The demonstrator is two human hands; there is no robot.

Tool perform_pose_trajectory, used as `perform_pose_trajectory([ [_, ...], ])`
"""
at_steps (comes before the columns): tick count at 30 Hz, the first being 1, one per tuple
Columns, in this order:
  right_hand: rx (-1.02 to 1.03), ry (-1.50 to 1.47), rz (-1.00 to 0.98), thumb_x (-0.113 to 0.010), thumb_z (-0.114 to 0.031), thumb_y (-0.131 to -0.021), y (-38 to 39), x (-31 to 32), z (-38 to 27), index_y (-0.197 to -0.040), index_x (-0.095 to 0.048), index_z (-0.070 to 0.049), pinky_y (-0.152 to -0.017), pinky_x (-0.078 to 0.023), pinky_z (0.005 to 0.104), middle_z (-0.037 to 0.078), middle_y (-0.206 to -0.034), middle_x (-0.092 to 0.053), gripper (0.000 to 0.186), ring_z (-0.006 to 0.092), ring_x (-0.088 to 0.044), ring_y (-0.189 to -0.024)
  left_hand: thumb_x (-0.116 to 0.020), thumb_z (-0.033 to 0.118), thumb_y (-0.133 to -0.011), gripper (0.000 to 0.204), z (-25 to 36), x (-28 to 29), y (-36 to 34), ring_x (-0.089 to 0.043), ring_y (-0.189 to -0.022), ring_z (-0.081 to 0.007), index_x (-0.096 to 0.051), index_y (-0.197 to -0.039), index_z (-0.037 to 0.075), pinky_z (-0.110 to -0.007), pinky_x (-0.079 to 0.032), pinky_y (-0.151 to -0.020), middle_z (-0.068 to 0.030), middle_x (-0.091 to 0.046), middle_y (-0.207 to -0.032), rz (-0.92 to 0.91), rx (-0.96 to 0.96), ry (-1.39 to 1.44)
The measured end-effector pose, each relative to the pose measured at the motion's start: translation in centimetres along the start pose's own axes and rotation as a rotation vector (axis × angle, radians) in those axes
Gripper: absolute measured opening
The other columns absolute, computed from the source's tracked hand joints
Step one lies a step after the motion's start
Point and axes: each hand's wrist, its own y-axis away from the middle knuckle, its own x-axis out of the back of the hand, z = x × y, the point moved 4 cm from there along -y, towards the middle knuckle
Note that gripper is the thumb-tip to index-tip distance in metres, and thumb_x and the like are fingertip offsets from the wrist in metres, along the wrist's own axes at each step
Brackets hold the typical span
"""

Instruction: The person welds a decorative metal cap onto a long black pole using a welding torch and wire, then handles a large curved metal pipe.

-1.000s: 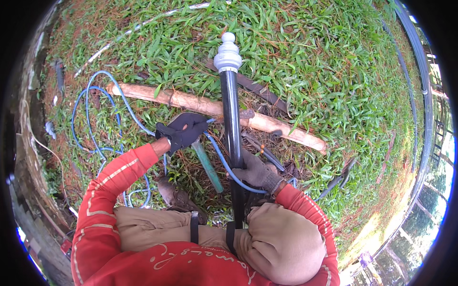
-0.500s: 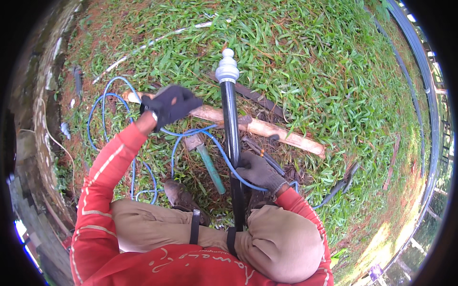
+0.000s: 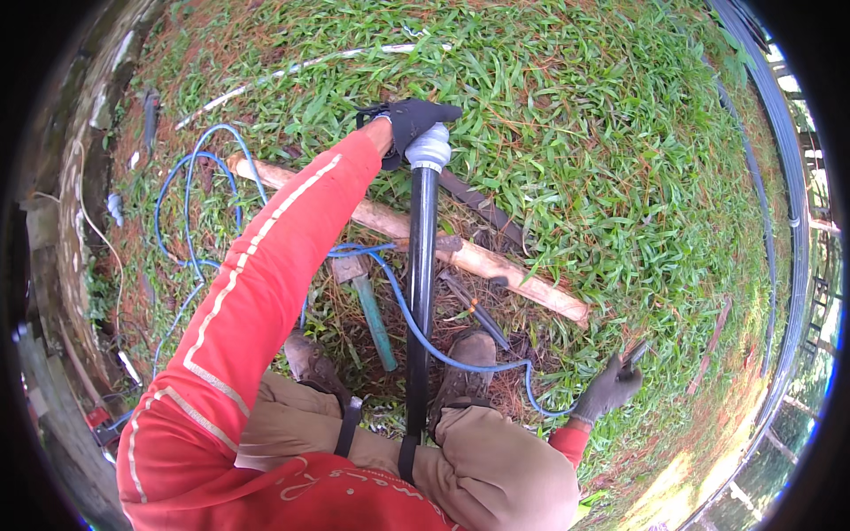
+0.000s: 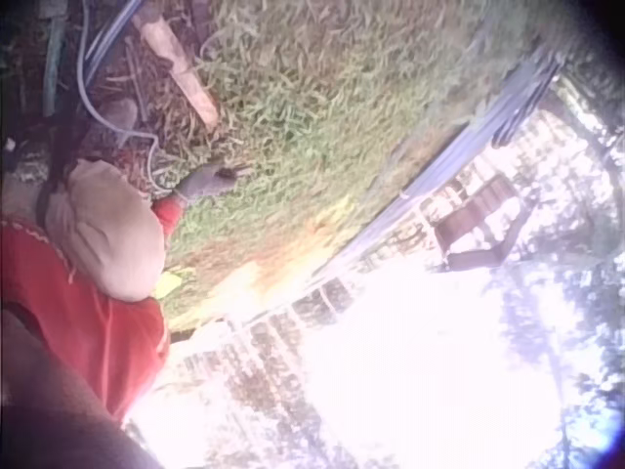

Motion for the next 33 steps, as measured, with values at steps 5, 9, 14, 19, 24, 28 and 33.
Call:
perform_pose_trajectory([
  [5,-0.366,0.134,-0.428,-0.082,-0.025,-0.103,11.5,6.7,9.1,-0.138,-0.061,0.003,-0.089,-0.060,0.0366,0.022,-0.128,-0.069,0.050,0.0253,-0.071,-0.105,-0.074,0.033,-0.109,0.037,-1.1,1.6,-0.6,-0.056,-0.049,-0.0139,-0.057,-0.080,0.017,-0.033,-0.046,-0.044,0.0034,-0.058,-0.067,0.071,-0.126,-0.072],
  [9,-0.600,0.168,-0.882,-0.081,-0.025,-0.102,19.6,10.0,10.8,-0.136,-0.060,0.003,-0.086,-0.059,0.0359,0.022,-0.126,-0.070,0.048,0.0245,-0.071,-0.103,-0.080,0.036,-0.106,0.028,-1.0,3.0,0.8,-0.070,-0.068,-0.0138,-0.073,-0.106,0.009,-0.035,-0.060,-0.061,-0.0025,-0.075,-0.088,0.127,-0.212,-0.263],
  [14,-0.599,0.165,-0.927,-0.081,-0.025,-0.102,19.5,11.2,9.9,-0.134,-0.060,0.002,-0.083,-0.059,0.0349,0.021,-0.122,-0.070,0.047,0.0235,-0.072,-0.099,-0.080,0.045,-0.105,0.035,-1.6,2.4,1.1,-0.072,-0.077,-0.0137,-0.078,-0.112,0.011,-0.034,-0.058,-0.065,-0.0031,-0.080,-0.099,0.147,-0.309,-0.252],
  [19,-0.561,0.151,-0.985,-0.080,-0.024,-0.101,19.2,10.3,8.5,-0.132,-0.060,0.002,-0.080,-0.058,0.0340,0.020,-0.119,-0.071,0.045,0.0224,-0.072,-0.096,-0.066,0.023,-0.112,0.011,-3.8,5.6,-0.4,-0.055,-0.071,-0.0108,-0.063,-0.117,0.014,-0.032,-0.052,-0.064,0.0041,-0.059,-0.090,-0.114,-0.252,0.159],
  [24,-0.562,0.157,-1.013,-0.080,-0.024,-0.101,19.7,10.1,8.2,-0.130,-0.060,0.001,-0.076,-0.057,0.0331,0.019,-0.116,-0.072,0.044,0.0214,-0.072,-0.093,-0.064,0.014,-0.115,0.016,-4.3,4.2,0.3,-0.055,-0.081,-0.0083,-0.059,-0.130,0.017,-0.030,-0.053,-0.071,0.0055,-0.061,-0.103,-0.231,-0.234,0.308],
  [28,-0.573,0.176,-1.023,-0.079,-0.024,-0.100,19.9,10.4,8.1,-0.128,-0.059,0.001,-0.074,-0.057,0.0323,0.019,-0.113,-0.072,0.043,0.0206,-0.072,-0.091,-0.068,0.031,-0.115,0.025,-3.5,3.3,3.2,-0.055,-0.083,-0.0033,-0.065,-0.137,0.021,-0.027,-0.048,-0.070,0.0098,-0.066,-0.106,-0.090,-0.229,-0.048],
  [33,-0.554,0.158,-1.034,-0.079,-0.024,-0.100,19.5,10.1,7.6,-0.126,-0.059,0.001,-0.071,-0.056,0.0314,0.018,-0.110,-0.073,0.041,0.0196,-0.072,-0.087,-0.070,0.046,-0.112,0.034,-3.0,3.6,4.4,-0.055,-0.084,-0.0030,-0.069,-0.138,0.024,-0.025,-0.042,-0.069,0.0101,-0.070,-0.106,-0.036,-0.213,-0.238],
])
